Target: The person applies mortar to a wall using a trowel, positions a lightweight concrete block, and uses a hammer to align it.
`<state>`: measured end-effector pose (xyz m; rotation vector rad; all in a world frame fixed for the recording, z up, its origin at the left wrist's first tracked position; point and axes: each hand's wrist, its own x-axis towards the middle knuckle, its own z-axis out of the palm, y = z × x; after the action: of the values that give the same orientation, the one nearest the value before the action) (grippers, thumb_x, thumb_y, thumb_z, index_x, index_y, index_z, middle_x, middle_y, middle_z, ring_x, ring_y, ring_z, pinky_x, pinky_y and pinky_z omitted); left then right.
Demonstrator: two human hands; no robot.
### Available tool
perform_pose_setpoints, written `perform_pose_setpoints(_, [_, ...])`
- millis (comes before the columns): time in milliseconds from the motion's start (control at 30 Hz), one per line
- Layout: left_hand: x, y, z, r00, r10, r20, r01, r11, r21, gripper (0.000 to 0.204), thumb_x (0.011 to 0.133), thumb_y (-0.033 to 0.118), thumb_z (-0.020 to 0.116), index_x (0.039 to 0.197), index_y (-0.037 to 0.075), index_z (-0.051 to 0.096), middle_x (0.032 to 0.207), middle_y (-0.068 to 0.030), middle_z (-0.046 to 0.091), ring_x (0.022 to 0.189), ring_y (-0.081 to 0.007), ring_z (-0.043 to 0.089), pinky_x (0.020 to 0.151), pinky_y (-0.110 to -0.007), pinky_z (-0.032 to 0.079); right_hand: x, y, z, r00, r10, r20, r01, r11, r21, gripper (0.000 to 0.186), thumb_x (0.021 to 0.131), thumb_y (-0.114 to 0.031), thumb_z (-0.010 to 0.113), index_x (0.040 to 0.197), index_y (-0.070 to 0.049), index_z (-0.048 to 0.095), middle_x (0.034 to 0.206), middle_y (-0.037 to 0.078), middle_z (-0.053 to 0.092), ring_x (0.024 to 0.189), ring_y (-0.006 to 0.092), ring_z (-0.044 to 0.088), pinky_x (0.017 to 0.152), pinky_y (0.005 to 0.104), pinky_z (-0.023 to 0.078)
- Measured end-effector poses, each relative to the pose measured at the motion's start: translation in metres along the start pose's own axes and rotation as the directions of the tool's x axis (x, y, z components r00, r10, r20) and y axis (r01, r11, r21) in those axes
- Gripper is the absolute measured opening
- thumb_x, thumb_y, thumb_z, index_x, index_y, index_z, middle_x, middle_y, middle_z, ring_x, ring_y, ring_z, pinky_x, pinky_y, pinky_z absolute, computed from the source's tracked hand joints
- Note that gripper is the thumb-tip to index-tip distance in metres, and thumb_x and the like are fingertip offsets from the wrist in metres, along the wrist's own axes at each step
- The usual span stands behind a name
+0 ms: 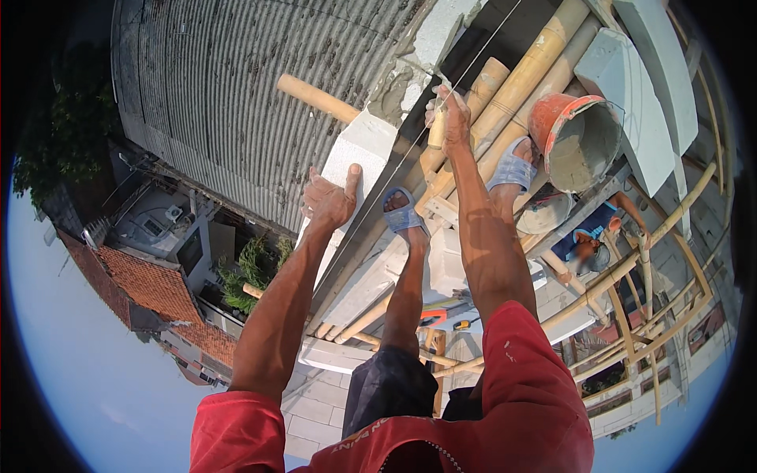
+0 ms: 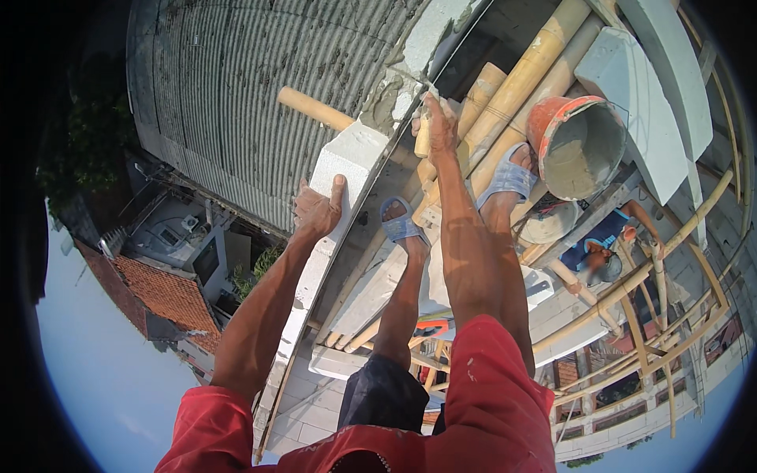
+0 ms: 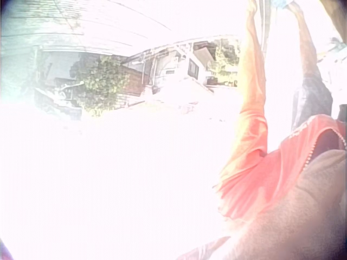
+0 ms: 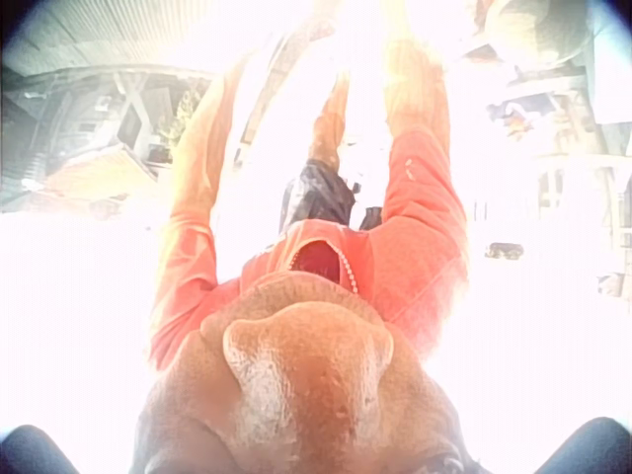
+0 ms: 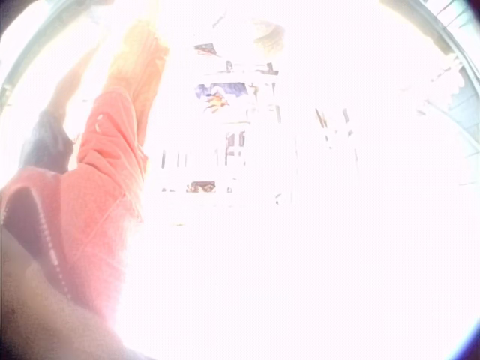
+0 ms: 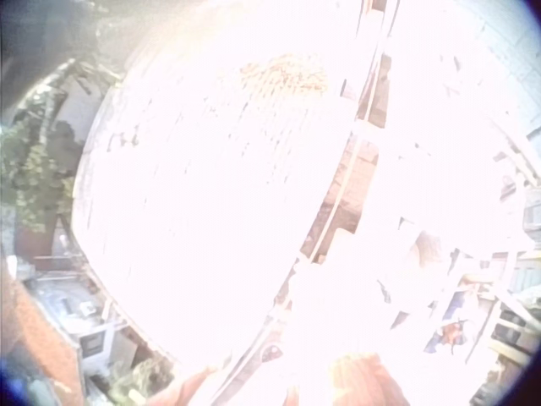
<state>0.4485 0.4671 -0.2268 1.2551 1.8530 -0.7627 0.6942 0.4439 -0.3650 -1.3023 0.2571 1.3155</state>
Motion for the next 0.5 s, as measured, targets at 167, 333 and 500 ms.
perform_pose_setpoints(167, [-0.001, -0.007, 0.003, 1.000, -0.011, -0.004, 0.011, 1.000, 0.014, 0.129, 0.080, 0.092, 0.033, 0.155, -0.007, -0.003, 0.149, -0.0376, 0.020, 0.142, -0.0529, 0.018, 0.112, -0.068, 0.010, -0.020, 0.016, -0.001, 1.000, -0.016, -0.002, 0.016, 0.999, 0.043, 0.042, 0.092, -0.039, 0.068, 0.112, -0.002, 0.061, 0.074, 0.007, 0.057, 0.054, 0.0128, 0.055, 0.048, 0.0274, 0.045])
perform_pose_setpoints(333, [0.005, -0.009, 0.004, 1.000, 0.016, -0.002, -0.016, 1.000, 0.023, 0.129, 0.080, 0.092, 0.032, 0.154, -0.008, -0.002, 0.147, -0.0375, 0.022, 0.141, -0.0536, 0.019, 0.112, -0.069, 0.009, -0.027, 0.033, -0.004, 1.000, 0.018, 0.018, -0.018, 0.999, 0.040, 0.043, 0.093, -0.040, 0.066, 0.112, -0.002, 0.061, 0.074, 0.007, 0.057, 0.054, 0.0131, 0.055, 0.049, 0.0277, 0.046])
perform_pose_setpoints(500, [0.012, -0.009, 0.003, 1.000, 0.015, -0.023, -0.015, 1.000, 0.000, 0.129, 0.080, 0.092, 0.032, 0.154, -0.008, -0.001, 0.148, -0.0377, 0.021, 0.141, -0.0531, 0.019, 0.111, -0.070, 0.009, -0.046, 0.037, 0.004, 0.999, 0.039, 0.005, -0.039, 0.996, 0.078, 0.041, 0.094, -0.038, 0.065, 0.113, -0.002, 0.062, 0.074, 0.008, 0.057, 0.053, 0.0149, 0.056, 0.049, 0.0288, 0.046])
